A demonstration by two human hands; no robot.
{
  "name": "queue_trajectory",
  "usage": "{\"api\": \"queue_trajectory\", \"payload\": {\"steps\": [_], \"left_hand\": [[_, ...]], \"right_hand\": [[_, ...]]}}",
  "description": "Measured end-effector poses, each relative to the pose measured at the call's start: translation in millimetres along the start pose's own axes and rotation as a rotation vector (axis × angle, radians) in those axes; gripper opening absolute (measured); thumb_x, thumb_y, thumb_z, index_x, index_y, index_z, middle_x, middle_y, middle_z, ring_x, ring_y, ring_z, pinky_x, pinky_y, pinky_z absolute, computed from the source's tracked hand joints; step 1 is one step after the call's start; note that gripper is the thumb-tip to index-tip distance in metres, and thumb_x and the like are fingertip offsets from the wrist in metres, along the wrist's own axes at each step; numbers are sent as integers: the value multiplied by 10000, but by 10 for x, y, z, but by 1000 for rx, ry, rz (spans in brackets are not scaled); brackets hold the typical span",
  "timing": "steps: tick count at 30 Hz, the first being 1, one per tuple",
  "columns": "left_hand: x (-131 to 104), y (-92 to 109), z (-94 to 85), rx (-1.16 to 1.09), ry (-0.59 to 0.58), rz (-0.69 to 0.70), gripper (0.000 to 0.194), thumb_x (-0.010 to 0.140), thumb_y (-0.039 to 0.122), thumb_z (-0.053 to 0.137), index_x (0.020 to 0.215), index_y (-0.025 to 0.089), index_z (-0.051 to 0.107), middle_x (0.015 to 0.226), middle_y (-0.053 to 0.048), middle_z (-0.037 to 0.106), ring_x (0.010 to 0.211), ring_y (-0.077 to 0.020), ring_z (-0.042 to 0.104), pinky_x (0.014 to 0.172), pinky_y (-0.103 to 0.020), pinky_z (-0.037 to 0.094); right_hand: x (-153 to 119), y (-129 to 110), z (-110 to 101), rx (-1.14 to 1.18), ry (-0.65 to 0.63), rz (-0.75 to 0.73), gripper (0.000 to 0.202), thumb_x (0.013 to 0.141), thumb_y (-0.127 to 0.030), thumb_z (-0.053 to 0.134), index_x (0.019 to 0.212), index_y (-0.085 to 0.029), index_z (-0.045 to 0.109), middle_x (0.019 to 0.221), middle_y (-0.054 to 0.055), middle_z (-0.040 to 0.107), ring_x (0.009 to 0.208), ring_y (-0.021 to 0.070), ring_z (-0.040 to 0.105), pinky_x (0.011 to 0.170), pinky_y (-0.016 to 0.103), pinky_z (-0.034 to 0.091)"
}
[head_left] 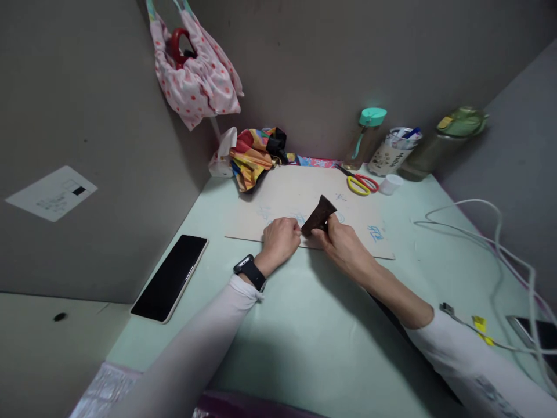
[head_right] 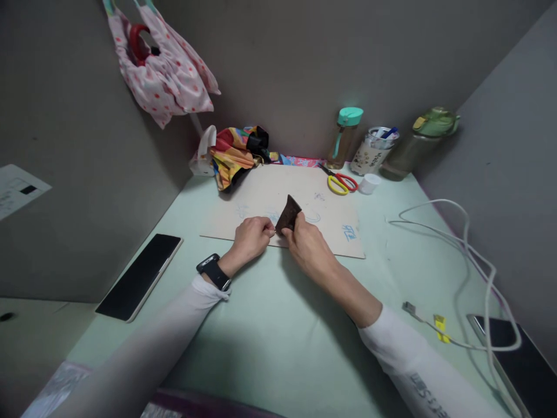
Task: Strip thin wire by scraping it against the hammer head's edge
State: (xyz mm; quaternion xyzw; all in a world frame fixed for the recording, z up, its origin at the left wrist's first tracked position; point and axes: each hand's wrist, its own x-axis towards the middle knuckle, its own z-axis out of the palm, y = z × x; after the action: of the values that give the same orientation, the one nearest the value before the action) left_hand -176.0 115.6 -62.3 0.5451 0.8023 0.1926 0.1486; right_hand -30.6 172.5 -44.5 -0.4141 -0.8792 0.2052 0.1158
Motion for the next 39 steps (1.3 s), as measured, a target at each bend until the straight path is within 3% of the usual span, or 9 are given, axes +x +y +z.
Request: {"api": "queue_trajectory", "payload": {"steps": [5,10,25,39], "left_hand": [[-7,2,20,11,7,-2,200,841,138,536,866,211,721,954,-89,752,944,-266,673,744,-330,457],[-13,-2,22,22,1,13,206,836,127,530,862,212,716,973,-81,751,951,-256,670,748,-327,458],[-3,-32,66,62,8,39,200,849,149,520,892,209,706,993,-67,743,985,-257,664,767,-330,461],[0,-39,64,-45,9,51,201,835,106,511,858,176,699,965,-118,733,958,-281,658,790,-365,457]], "right_hand": [[-12,-31,-75,-21,-14,14,234,971,-344,370,1073,-152,457,861,149,682,728,241,616,604,309,350],[-17,-63,-42,-67,-85,41,193,959,-268,391,1075,-134,469,858,174,696,698,255,627,581,316,321],[-11,-106,-34,-122,-131,57,195,983,-248,393,1116,-116,449,936,195,708,786,293,662,604,317,316],[7,-32,19,-24,-70,95,249,969,-304,409,1130,-123,468,965,190,703,841,289,659,639,312,361]]}}
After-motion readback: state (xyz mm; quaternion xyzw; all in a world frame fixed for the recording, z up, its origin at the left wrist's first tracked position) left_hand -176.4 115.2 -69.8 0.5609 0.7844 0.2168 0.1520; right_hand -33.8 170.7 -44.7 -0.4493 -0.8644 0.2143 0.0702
